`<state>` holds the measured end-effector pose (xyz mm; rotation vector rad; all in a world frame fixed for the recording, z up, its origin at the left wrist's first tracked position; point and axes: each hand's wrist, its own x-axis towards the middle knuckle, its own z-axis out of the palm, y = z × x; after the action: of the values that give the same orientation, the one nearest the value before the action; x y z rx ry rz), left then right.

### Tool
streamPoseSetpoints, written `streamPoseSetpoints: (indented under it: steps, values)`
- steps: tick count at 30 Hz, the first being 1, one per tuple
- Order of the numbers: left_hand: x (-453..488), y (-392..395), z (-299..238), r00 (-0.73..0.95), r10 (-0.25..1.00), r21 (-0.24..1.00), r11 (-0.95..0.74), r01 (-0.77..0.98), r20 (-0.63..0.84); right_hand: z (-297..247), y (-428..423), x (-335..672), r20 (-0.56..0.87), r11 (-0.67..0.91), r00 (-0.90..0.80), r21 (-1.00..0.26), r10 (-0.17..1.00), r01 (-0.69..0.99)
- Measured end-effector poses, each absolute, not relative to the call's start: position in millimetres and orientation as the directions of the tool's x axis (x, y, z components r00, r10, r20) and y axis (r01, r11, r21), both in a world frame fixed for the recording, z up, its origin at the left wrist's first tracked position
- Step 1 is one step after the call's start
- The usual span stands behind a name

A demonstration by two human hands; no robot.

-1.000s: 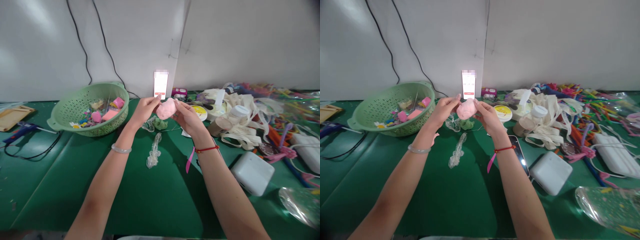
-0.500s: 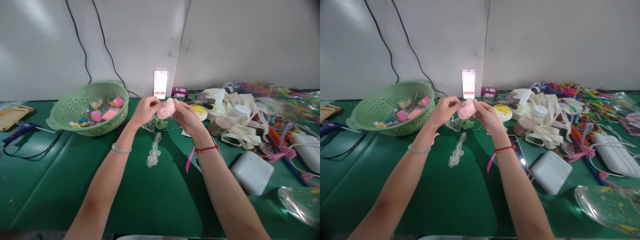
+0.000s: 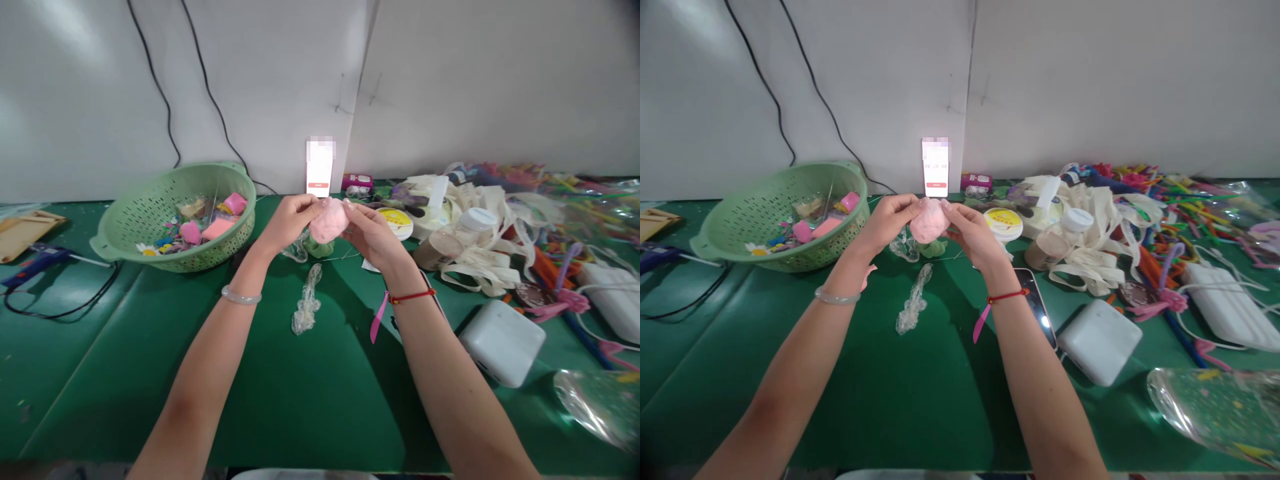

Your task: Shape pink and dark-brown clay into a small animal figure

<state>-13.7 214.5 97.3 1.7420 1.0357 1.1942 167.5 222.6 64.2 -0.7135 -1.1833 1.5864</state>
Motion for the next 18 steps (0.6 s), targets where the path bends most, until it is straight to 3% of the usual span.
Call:
streamPoseSetpoints:
  steps: [11, 18]
  values:
    - [-2.1, 219.2, 87.0, 0.138, 0.931, 0.934, -0.350, 0.074, 0.338, 62.4, 223.5, 165.8, 0.066, -0.046, -0.313, -0.941, 0.947, -0.336]
    - [-7.9, 214.1, 96.6, 0.085, 0.956, 0.943, -0.293, 0.159, 0.282, 63.4, 226.5, 167.8, 0.116, 0.003, -0.297, -0.935, 0.948, -0.355]
